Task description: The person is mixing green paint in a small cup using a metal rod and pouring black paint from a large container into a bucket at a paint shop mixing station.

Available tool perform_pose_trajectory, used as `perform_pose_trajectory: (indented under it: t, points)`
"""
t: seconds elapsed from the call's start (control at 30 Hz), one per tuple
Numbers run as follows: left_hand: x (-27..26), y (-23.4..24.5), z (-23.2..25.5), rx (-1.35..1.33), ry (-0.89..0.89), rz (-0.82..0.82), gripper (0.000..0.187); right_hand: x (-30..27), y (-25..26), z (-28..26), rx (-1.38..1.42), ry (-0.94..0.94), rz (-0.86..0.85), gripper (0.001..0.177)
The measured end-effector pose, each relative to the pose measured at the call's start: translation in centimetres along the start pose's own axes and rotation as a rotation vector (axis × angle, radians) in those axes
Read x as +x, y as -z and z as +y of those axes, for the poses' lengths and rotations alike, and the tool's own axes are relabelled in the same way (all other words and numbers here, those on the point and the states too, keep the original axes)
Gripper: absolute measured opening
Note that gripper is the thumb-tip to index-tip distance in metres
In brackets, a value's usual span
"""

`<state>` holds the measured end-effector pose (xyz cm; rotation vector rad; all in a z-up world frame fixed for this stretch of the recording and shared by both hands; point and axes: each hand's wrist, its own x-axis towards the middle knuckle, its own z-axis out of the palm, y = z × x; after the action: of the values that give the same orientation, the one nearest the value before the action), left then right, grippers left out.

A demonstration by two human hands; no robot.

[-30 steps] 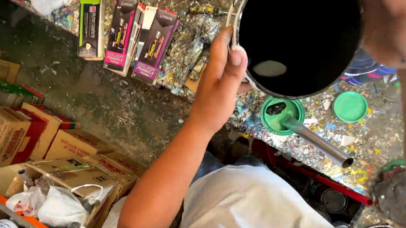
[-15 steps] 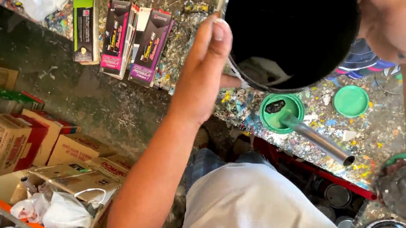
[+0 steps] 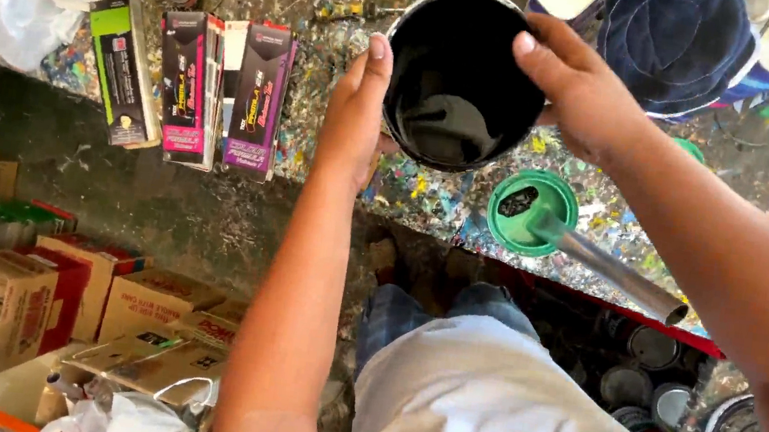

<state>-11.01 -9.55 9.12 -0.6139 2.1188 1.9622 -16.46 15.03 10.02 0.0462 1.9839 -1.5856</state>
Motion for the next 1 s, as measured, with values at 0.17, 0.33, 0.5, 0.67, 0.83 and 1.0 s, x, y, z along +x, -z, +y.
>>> perform_pose_trajectory:
  t: [0.17,0.33,0.5,0.67,0.83,1.0]
  points:
    - [1.3,0.3,-0.9,0.098,-0.088,-0.052,0.113,-2.1,2.6,5.1,0.217,0.151,-0.109,0.084]
    - [3.1,1.3,0.0,0.123,-0.133,-0.088,0.112,-11.7,5.6,16.2,-0.076,0.298,0.344,0.044]
    - [6.7,2.5,-0.7,0.015,-0.366,-0.177,0.099,-18.0,0.0,21.7,-0.115,0.184,0.473,0.1]
    - [4.9,3.2,-1.9,0.117,-0.519,-0.256,0.086,-16.3,-5.1,13.1,-0.288,0.206,0.667,0.04]
    - [-3.4,1.7,-5.2,0.292,-1.078,-0.188,0.054,-18.3,-4.3,5.7,-0.654,0.042,0.74,0.035]
    - [-3.2,-4.1,-11.8,0.561,-0.848,-0.654,0.104,-14.4,-5.9,7.2,-0.472,-0.006,0.538,0.023]
